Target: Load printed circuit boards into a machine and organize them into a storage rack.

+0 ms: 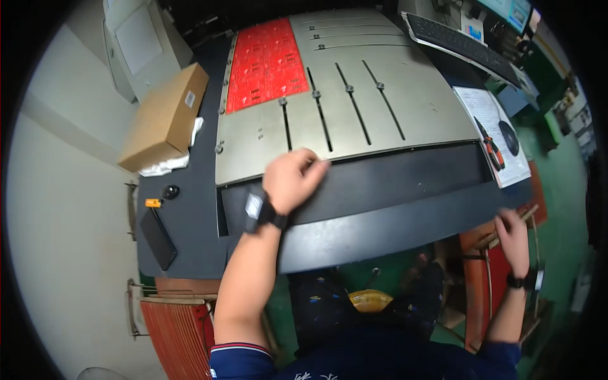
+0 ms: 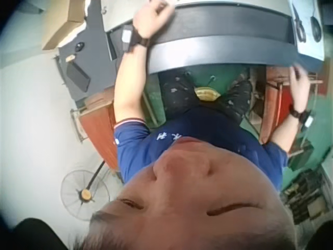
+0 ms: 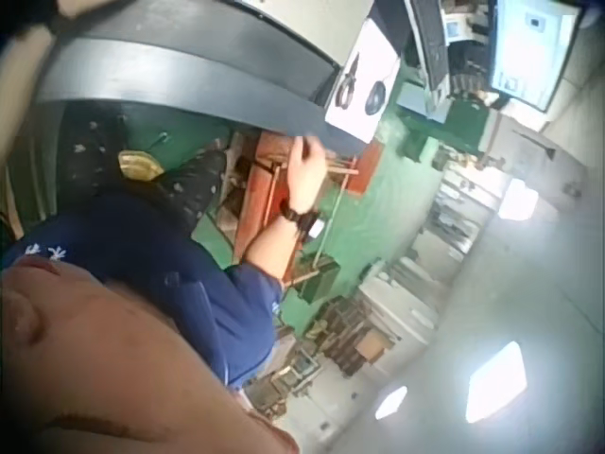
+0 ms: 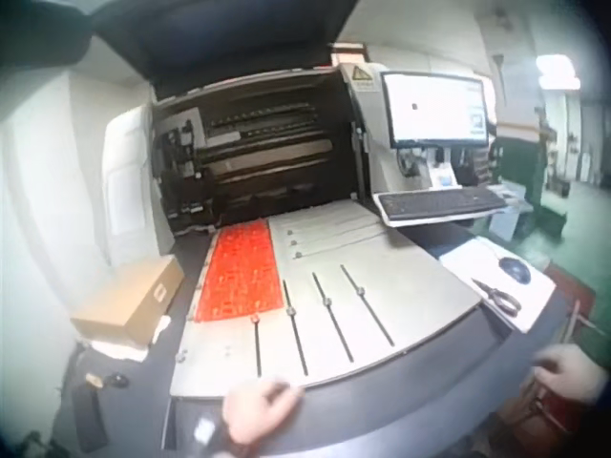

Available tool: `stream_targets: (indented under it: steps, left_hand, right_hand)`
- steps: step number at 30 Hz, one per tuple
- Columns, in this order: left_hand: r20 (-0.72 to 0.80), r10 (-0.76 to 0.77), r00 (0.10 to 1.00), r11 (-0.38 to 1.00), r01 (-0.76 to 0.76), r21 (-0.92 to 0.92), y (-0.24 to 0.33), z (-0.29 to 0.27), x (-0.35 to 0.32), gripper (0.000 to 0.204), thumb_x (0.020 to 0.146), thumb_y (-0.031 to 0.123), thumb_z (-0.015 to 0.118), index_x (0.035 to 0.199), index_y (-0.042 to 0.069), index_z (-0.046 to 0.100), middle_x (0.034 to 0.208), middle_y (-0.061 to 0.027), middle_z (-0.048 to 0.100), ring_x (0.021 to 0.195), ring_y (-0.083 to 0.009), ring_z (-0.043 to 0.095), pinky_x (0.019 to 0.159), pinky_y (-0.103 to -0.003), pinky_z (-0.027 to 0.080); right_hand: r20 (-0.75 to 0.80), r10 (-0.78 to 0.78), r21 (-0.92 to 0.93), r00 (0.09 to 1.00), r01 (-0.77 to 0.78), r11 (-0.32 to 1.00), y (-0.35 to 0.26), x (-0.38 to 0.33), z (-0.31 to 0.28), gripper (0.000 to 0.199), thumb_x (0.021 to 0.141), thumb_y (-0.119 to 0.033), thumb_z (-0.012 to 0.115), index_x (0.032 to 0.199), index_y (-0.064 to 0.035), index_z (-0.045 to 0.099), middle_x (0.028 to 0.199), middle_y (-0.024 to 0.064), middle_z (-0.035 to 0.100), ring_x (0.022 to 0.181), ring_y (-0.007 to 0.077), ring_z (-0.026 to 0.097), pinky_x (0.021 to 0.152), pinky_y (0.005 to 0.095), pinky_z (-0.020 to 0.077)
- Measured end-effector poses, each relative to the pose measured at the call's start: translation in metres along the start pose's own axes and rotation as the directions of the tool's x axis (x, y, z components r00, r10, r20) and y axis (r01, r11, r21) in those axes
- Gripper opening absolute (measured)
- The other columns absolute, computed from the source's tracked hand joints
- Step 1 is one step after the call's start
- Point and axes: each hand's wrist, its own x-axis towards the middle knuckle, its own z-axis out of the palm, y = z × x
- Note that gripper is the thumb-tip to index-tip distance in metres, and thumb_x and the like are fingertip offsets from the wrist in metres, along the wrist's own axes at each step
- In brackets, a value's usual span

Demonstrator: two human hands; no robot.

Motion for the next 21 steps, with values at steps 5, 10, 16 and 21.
stream_targets:
  steps: [5, 10, 16, 21]
  left_hand:
    - [-0.139, -0.160, 0.977, 0.976, 0.135, -0.172, -0.041, -0.019, 0.008, 0.031, 0.084, 0.034, 0.065, 0.076, 0.004, 0.066, 0.067, -0.0149, 0.064, 0.064, -0.0323, 0.064, 0.061, -0.040, 0.050]
    - [-0.129, -0.090, 0.987, 0.994, 0.081, -0.077, -0.044, -0.009, 0.003, 0.031, 0.084, 0.036, 0.062, 0.072, 0.007, 0.066, 0.072, -0.0157, 0.066, 0.070, -0.0348, 0.065, 0.065, -0.045, 0.051]
    - [-0.118, -0.030, 0.993, 0.992, 0.016, -0.123, -0.043, -0.013, 0.002, 0.027, 0.084, 0.029, 0.060, 0.069, 0.006, 0.063, 0.068, -0.0155, 0.065, 0.066, -0.0352, 0.064, 0.062, -0.045, 0.052]
    - [-0.122, -0.094, 0.988, 0.990, 0.080, -0.118, -0.047, -0.012, 0.004, 0.023, 0.085, 0.024, 0.059, 0.072, 0.005, 0.063, 0.070, -0.0154, 0.065, 0.067, -0.0350, 0.064, 0.062, -0.045, 0.052]
  right_hand:
    - [0.175, -0.468, 0.256, 0.866, 0.419, 0.871, -0.202, 0.120, 0.051, 0.032, 0.091, -0.020, 0.059, 0.111, 0.0038, 0.063, 0.099, 0.0147, 0.068, 0.094, 0.0201, 0.065, 0.084, 0.0300, 0.0504]
    - [0.283, -0.347, 0.091, 0.894, 0.335, 0.938, -0.330, 0.259, 0.186, 0.043, 0.084, -0.034, 0.060, 0.103, 0.0034, 0.067, 0.102, 0.0213, 0.068, 0.093, 0.0319, 0.066, 0.085, 0.0370, 0.0492]
    - [0.229, -0.154, -0.245, 0.961, 0.210, 0.947, -0.403, 0.357, 0.270, 0.048, 0.081, -0.036, 0.058, 0.106, 0.0041, 0.067, 0.111, 0.0238, 0.065, 0.107, 0.0371, 0.062, 0.092, 0.0406, 0.0472]
    - [0.283, -0.132, -0.291, 0.950, 0.216, 0.932, -0.436, 0.385, 0.280, 0.037, 0.081, -0.029, 0.056, 0.104, -0.0027, 0.068, 0.112, 0.0196, 0.066, 0.100, 0.0333, 0.065, 0.084, 0.0378, 0.0501]
